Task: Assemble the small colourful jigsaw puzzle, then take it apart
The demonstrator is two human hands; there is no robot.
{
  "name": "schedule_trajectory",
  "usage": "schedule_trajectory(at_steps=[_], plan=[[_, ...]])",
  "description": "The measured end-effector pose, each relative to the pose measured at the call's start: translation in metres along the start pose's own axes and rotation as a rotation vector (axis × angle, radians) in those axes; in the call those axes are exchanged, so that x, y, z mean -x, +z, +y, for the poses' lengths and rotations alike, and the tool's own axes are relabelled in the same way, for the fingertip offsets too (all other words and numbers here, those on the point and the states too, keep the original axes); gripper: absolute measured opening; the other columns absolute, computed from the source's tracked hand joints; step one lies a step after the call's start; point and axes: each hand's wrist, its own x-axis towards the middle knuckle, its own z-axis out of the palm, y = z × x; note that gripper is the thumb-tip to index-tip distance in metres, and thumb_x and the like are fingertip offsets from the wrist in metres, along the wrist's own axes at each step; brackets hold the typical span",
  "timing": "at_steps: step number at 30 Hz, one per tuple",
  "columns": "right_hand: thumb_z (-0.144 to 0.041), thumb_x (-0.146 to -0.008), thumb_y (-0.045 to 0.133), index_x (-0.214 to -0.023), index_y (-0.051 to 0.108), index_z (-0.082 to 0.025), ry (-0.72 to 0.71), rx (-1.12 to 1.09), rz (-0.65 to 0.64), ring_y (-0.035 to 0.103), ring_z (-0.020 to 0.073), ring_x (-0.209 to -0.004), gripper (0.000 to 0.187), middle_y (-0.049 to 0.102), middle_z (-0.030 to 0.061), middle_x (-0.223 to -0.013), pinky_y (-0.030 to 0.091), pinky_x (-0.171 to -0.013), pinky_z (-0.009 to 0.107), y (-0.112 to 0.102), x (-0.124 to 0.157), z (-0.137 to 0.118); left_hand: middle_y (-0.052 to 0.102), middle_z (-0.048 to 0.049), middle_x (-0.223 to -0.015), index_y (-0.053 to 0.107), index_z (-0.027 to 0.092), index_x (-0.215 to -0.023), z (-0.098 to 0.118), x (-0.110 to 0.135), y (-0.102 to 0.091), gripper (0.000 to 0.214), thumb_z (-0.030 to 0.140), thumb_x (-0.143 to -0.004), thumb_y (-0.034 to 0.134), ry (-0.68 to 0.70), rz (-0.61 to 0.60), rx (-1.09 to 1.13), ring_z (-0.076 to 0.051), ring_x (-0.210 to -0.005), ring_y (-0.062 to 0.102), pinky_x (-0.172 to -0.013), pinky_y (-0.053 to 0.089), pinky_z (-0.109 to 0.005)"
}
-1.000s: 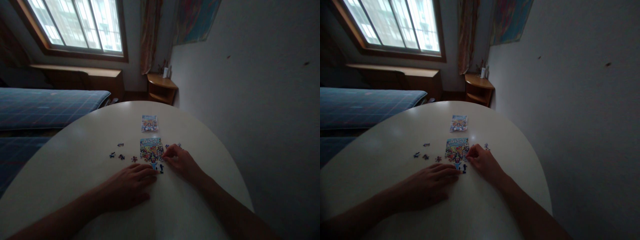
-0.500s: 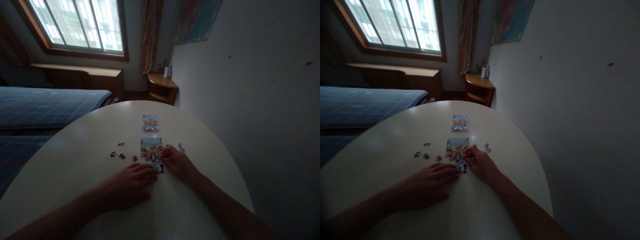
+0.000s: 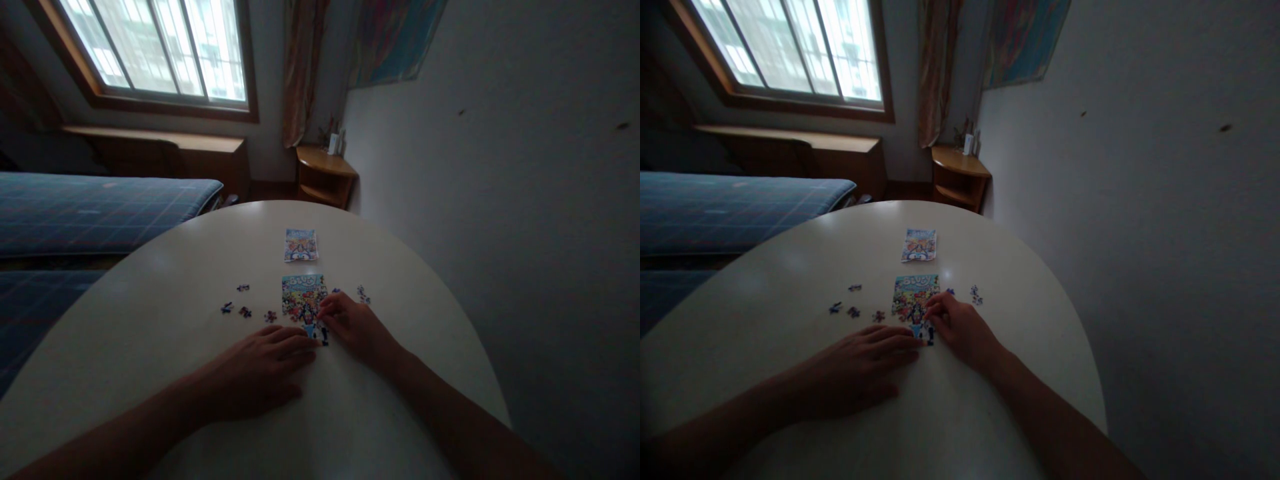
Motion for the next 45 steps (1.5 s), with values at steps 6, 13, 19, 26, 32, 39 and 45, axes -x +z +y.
schedule_trajectory(at_steps=[6,13,19,26,32,39,45], plan=[[-0.015,-0.088,0.059,-0.108,0.052,-0.024,-0.014,0.045,0.059,0.071,0.0151,-0.085,0.022,0.073,0.0002,-0.091,0.053,-0.082,0.031,-0.009,-0.001,0.001,0.055,-0.0054,-0.142,0.054,0.021,-0.131,0.000,0.000,0.001,0.042,0.030,-0.091,0.062,0.002,0.048,0.032,-0.026,-0.129,0.051,-0.108,0.042,-0.042],[-0.010,-0.083,0.057,-0.109,0.051,-0.024,0.036,0.023,-0.009,0.071,0.0148,-0.082,0.030,0.074,0.0005,-0.089,0.054,-0.078,0.030,-0.021,0.002,0.000,0.053,-0.0051,-0.144,0.053,0.021,-0.133,0.000,0.000,0.000,0.044,0.030,-0.091,0.063,-0.001,0.011,0.024,-0.027,-0.130,0.050,-0.108,0.042,-0.044],[-0.012,-0.081,0.059,-0.108,0.051,-0.023,0.046,0.005,-0.034,0.071,0.0145,-0.076,0.029,0.074,0.0010,-0.089,0.055,-0.073,0.028,-0.023,0.004,0.003,0.055,-0.0055,-0.142,0.053,0.022,-0.133,0.000,0.000,0.000,0.043,0.030,-0.091,0.061,0.008,0.053,0.052,-0.026,-0.129,0.051,-0.108,0.042,-0.042],[-0.011,-0.082,0.058,-0.110,0.052,-0.024,0.041,0.029,-0.012,0.071,0.0142,-0.079,0.031,0.074,-0.0004,-0.089,0.055,-0.076,0.029,-0.018,0.003,0.000,0.054,-0.0053,-0.143,0.052,0.023,-0.134,0.000,0.000,0.002,0.044,0.031,-0.092,0.061,0.001,0.050,0.037,-0.026,-0.130,0.050,-0.108,0.042,-0.042],[-0.013,-0.084,0.058,-0.115,0.054,-0.025,0.037,0.056,-0.021,0.071,0.0145,-0.082,0.033,0.074,-0.0001,-0.092,0.053,-0.080,0.031,-0.019,0.003,0.002,0.055,-0.0052,-0.142,0.053,0.022,-0.134,-0.001,0.001,0.002,0.044,0.031,-0.091,0.062,0.004,0.050,0.035,-0.025,-0.130,0.050,-0.109,0.041,-0.041],[-0.020,-0.078,0.071,-0.099,0.066,-0.022,-0.072,0.275,-0.051,0.064,0.0218,-0.096,0.021,0.071,0.0053,-0.099,0.047,-0.088,0.038,-0.038,0.005,-0.001,0.054,-0.0059,-0.143,0.054,0.021,-0.131,0.002,-0.001,-0.003,0.044,0.028,-0.090,0.064,-0.006,0.020,0.048,-0.027,-0.129,0.051,-0.107,0.043,-0.044],[-0.023,-0.079,0.072,-0.091,0.070,-0.023,-0.114,0.399,-0.084,0.063,0.0230,-0.096,0.012,0.070,0.0060,-0.096,0.045,-0.089,0.039,-0.034,0.003,-0.002,0.054,-0.0058,-0.143,0.053,0.021,-0.133,0.001,0.000,-0.001,0.045,0.027,-0.090,0.063,0.000,0.032,0.042,-0.027,-0.130,0.050,-0.108,0.042,-0.044]])
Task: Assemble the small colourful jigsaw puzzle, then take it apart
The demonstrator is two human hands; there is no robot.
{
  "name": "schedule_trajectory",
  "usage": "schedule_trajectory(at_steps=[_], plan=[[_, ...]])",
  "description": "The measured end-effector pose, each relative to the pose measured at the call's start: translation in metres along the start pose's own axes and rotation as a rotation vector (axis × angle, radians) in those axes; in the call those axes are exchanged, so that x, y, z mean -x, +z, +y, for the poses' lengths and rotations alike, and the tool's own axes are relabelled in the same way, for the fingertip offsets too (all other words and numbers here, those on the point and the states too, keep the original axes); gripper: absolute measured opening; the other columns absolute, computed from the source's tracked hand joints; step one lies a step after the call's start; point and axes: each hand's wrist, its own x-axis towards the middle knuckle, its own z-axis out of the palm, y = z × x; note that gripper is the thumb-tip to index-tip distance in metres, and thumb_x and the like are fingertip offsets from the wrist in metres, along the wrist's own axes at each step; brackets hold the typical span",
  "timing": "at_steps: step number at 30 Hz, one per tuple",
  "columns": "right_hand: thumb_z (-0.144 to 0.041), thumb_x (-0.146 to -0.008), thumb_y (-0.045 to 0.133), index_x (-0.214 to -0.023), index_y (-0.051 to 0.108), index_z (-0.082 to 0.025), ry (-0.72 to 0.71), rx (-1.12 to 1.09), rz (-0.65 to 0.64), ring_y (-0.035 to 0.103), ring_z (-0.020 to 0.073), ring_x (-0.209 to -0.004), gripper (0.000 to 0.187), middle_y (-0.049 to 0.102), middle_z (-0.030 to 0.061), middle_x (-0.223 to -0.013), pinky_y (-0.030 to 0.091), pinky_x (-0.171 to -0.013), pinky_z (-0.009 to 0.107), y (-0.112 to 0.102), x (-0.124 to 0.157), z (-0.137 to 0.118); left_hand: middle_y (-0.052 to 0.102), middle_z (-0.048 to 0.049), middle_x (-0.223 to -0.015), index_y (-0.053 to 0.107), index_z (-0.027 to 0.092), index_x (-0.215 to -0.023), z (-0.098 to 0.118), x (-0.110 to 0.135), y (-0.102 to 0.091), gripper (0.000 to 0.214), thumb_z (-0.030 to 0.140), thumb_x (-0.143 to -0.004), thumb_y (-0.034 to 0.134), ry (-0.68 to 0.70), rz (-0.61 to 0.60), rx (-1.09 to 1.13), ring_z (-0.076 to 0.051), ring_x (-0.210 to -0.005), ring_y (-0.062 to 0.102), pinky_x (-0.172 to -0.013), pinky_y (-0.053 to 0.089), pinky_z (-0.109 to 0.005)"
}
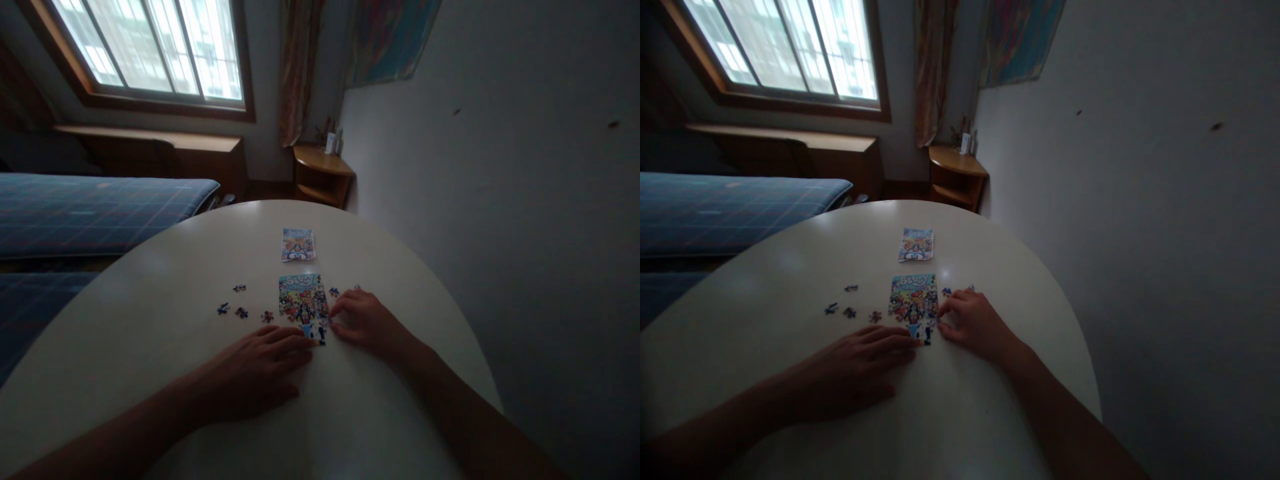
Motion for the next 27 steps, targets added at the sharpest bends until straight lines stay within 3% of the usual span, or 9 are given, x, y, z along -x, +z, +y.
schedule_trajectory(at_steps=[9,18,22,27], plan=[[-0.022,-0.082,0.071,-0.085,0.072,-0.024,-0.015,0.058,0.005,0.064,0.0221,-0.094,0.004,0.070,0.0051,-0.094,0.044,-0.087,0.038,0.001,0.000,-0.001,0.053,-0.0064,-0.144,0.053,0.019,-0.132,0.001,-0.001,-0.003,0.044,0.027,-0.090,0.062,-0.012,-0.063,-0.057,-0.028,-0.129,0.050,-0.108,0.043,-0.044],[-0.030,-0.087,0.068,-0.101,0.074,-0.031,-0.147,0.081,-0.051,0.062,0.0224,-0.099,0.015,0.070,0.0037,-0.100,0.042,-0.091,0.041,-0.003,0.005,0.002,0.053,-0.0062,-0.143,0.052,0.022,-0.134,-0.001,0.001,0.002,0.045,0.028,-0.090,0.062,-0.003,-0.003,-0.009,-0.027,-0.129,0.050,-0.108,0.043,-0.043],[-0.026,-0.085,0.069,-0.108,0.070,-0.028,-0.079,0.061,0.043,0.062,0.0232,-0.102,0.024,0.069,0.0064,-0.107,0.044,-0.093,0.042,-0.017,0.006,0.011,0.054,-0.0054,-0.143,0.051,0.023,-0.134,-0.001,0.001,0.001,0.044,0.028,-0.091,0.060,0.007,0.012,0.011,-0.026,-0.130,0.050,-0.109,0.041,-0.043],[-0.024,-0.085,0.066,-0.101,0.072,-0.025,0.063,0.075,0.129,0.062,0.0242,-0.099,0.016,0.069,0.0068,-0.103,0.046,-0.092,0.043,-0.032,0.009,0.039,0.056,-0.0060,-0.141,0.053,0.022,-0.131,-0.001,0.000,0.000,0.042,0.027,-0.091,0.061,0.010,0.018,0.017,-0.026,-0.129,0.051,-0.108,0.042,-0.042]])
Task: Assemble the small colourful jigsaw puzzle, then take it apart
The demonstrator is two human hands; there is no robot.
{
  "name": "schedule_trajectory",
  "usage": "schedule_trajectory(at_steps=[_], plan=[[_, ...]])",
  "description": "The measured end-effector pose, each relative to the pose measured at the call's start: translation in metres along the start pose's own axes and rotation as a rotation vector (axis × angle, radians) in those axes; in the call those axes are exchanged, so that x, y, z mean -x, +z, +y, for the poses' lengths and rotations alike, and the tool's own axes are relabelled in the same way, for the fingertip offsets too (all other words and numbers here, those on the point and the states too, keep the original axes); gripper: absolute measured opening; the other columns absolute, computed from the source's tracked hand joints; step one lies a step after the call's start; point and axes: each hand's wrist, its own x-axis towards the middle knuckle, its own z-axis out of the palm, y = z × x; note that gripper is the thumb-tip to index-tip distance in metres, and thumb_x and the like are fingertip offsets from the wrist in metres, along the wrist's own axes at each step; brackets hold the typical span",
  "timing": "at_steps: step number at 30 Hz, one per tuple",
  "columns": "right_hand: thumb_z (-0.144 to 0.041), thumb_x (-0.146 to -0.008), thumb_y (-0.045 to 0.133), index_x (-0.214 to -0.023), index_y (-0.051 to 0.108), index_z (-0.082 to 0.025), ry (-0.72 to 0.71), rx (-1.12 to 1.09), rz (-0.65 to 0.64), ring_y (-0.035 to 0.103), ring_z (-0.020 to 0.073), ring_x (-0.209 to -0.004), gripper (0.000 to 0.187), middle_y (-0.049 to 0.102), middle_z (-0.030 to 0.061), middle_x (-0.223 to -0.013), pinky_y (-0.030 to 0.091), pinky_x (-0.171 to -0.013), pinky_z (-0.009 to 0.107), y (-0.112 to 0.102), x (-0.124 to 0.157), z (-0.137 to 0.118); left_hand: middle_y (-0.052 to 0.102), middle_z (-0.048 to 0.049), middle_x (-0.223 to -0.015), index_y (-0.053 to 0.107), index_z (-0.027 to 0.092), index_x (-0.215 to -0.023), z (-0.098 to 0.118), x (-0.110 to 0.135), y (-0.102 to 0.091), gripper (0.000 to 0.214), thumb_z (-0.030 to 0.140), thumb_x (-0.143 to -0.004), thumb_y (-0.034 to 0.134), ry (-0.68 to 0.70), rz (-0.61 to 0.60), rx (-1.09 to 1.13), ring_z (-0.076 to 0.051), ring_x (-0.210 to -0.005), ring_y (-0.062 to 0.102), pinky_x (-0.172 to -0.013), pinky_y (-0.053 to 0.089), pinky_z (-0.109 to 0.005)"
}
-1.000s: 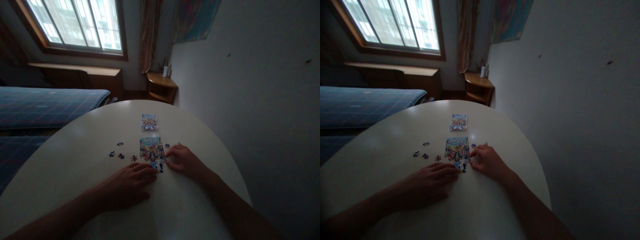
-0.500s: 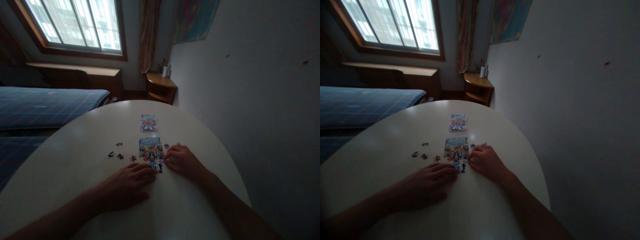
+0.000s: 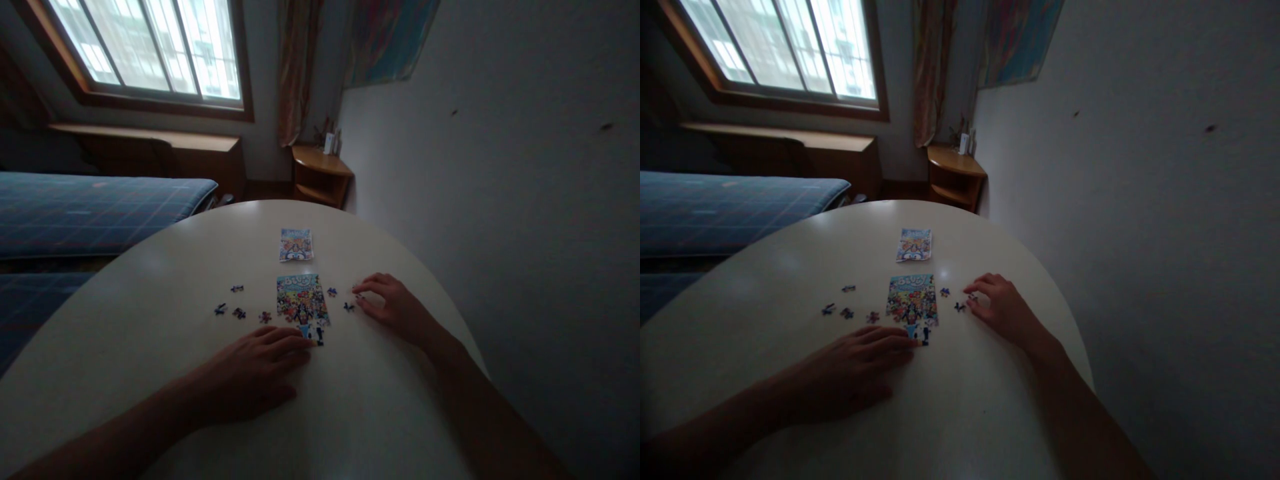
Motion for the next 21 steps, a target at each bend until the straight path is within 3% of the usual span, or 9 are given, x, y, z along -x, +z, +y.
schedule_trajectory(at_steps=[6,10,15,21], plan=[[-0.028,-0.081,0.073,-0.108,0.072,-0.026,-0.015,-0.047,-0.108,0.060,0.0250,-0.106,0.028,0.066,0.0088,-0.114,0.045,-0.097,0.046,0.003,0.001,0.009,0.054,-0.0055,-0.143,0.052,0.022,-0.132,-0.001,0.002,0.001,0.044,0.025,-0.090,0.062,-0.015,-0.023,-0.020,-0.027,-0.130,0.050,-0.109,0.042,-0.043],[-0.026,-0.083,0.070,-0.102,0.075,-0.028,-0.022,-0.030,-0.157,0.059,0.0251,-0.106,0.019,0.065,0.0082,-0.111,0.045,-0.096,0.047,0.005,-0.001,0.004,0.055,-0.0058,-0.142,0.051,0.023,-0.134,-0.002,0.003,0.003,0.045,0.026,-0.090,0.061,-0.009,0.003,-0.001,-0.026,-0.130,0.050,-0.109,0.042,-0.042],[-0.024,-0.083,0.070,-0.098,0.075,-0.027,-0.022,-0.056,-0.145,0.060,0.0242,-0.105,0.016,0.066,0.0071,-0.111,0.044,-0.097,0.046,0.005,-0.001,0.004,0.054,-0.0047,-0.142,0.052,0.024,-0.133,-0.002,0.003,0.002,0.045,0.026,-0.090,0.061,-0.004,0.002,-0.007,-0.025,-0.129,0.051,-0.109,0.042,-0.042],[-0.029,-0.082,0.071,-0.099,0.072,-0.025,0.060,-0.067,-0.066,0.059,0.0246,-0.107,0.018,0.067,0.0070,-0.110,0.044,-0.098,0.044,-0.006,0.003,0.024,0.053,-0.0051,-0.144,0.052,0.022,-0.132,0.000,0.001,-0.001,0.044,0.025,-0.089,0.062,-0.018,-0.043,-0.030,-0.027,-0.130,0.050,-0.108,0.043,-0.043]])
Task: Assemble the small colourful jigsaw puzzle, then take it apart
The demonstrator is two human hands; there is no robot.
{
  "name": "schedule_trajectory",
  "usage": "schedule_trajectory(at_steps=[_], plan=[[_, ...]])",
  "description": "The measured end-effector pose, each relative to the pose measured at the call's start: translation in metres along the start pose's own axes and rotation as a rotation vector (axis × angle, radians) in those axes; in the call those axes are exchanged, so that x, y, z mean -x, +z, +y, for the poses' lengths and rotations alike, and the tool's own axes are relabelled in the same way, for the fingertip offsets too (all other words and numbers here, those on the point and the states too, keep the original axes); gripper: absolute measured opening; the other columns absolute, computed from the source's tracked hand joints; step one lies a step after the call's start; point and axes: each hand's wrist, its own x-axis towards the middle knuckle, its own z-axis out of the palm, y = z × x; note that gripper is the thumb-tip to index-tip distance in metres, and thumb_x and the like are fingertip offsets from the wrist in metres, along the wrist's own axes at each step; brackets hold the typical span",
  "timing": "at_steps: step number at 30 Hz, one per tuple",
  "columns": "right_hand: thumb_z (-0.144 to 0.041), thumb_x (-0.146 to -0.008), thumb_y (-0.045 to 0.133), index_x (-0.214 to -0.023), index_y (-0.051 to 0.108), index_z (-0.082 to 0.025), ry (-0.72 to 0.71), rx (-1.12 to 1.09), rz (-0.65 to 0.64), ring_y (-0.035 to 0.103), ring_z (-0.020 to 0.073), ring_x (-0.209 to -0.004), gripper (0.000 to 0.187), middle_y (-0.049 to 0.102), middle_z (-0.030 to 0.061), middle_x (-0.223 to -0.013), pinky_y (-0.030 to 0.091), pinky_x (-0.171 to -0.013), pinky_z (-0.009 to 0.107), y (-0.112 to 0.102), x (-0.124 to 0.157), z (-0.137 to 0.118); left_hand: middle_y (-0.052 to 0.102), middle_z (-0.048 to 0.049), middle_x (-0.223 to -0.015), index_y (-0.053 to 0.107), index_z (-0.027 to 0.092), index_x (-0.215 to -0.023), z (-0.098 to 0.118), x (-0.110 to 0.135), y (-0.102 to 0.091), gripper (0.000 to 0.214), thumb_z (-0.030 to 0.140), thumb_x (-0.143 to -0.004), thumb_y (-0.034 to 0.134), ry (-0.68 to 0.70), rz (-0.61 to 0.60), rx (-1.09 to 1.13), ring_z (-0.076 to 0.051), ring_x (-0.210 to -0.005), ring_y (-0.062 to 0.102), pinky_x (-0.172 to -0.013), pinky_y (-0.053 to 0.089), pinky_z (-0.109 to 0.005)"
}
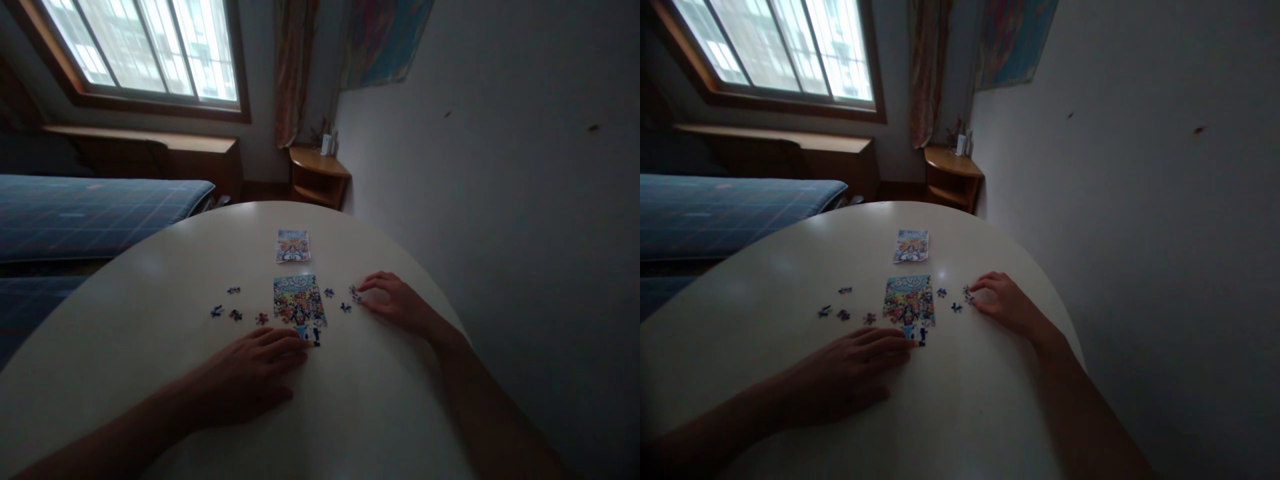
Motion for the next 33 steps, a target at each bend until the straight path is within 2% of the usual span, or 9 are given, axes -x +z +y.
schedule_trajectory(at_steps=[6,11,18,22,26,33], plan=[[-0.031,-0.083,0.071,-0.099,0.074,-0.024,0.039,0.008,-0.052,0.060,0.0242,-0.104,0.018,0.067,0.0074,-0.107,0.045,-0.096,0.042,0.001,-0.001,0.007,0.055,-0.0053,-0.142,0.052,0.023,-0.134,-0.001,0.001,0.002,0.045,0.025,-0.090,0.061,0.020,0.045,0.023,-0.025,-0.129,0.051,-0.108,0.043,-0.041],[-0.023,-0.084,0.066,-0.095,0.074,-0.024,0.035,0.023,-0.034,0.061,0.0238,-0.103,0.014,0.067,0.0076,-0.105,0.045,-0.095,0.042,0.006,-0.003,0.004,0.054,-0.0052,-0.143,0.052,0.022,-0.133,0.000,0.001,0.002,0.046,0.024,-0.088,0.063,0.006,0.026,0.007,-0.026,-0.129,0.051,-0.108,0.043,-0.043],[-0.030,-0.082,0.072,-0.097,0.073,-0.023,-0.039,0.025,-0.031,0.059,0.0245,-0.105,0.016,0.066,0.0082,-0.110,0.044,-0.097,0.043,0.010,-0.003,-0.009,0.054,-0.0055,-0.143,0.053,0.021,-0.132,0.000,0.001,0.002,0.043,0.025,-0.090,0.061,0.004,0.014,-0.023,-0.026,-0.129,0.051,-0.108,0.043,-0.042],[-0.029,-0.078,0.076,-0.096,0.074,-0.024,-0.023,0.056,-0.055,0.059,0.0257,-0.106,0.018,0.066,0.0080,-0.111,0.043,-0.097,0.044,0.015,-0.004,-0.014,0.053,-0.0047,-0.144,0.052,0.022,-0.133,0.000,0.002,0.003,0.044,0.026,-0.091,0.061,0.001,0.011,-0.021,-0.026,-0.130,0.050,-0.109,0.042,-0.042],[-0.026,-0.081,0.073,-0.093,0.074,-0.024,-0.014,0.066,-0.066,0.058,0.0251,-0.106,0.012,0.066,0.0081,-0.110,0.042,-0.098,0.043,0.017,-0.007,-0.015,0.054,-0.0046,-0.144,0.052,0.022,-0.133,0.001,0.001,0.002,0.044,0.025,-0.090,0.060,0.007,0.019,-0.007,-0.026,-0.131,0.050,-0.109,0.042,-0.042],[-0.025,-0.080,0.073,-0.094,0.074,-0.024,0.005,0.109,-0.145,0.058,0.0252,-0.105,0.014,0.066,0.0079,-0.109,0.042,-0.097,0.042,0.011,-0.017,-0.022,0.050,-0.0043,-0.148,0.049,0.021,-0.137,0.003,0.002,0.001,0.048,0.025,-0.090,0.061,-0.007,0.003,-0.004,-0.026,-0.134,0.047,-0.110,0.041,-0.043]])
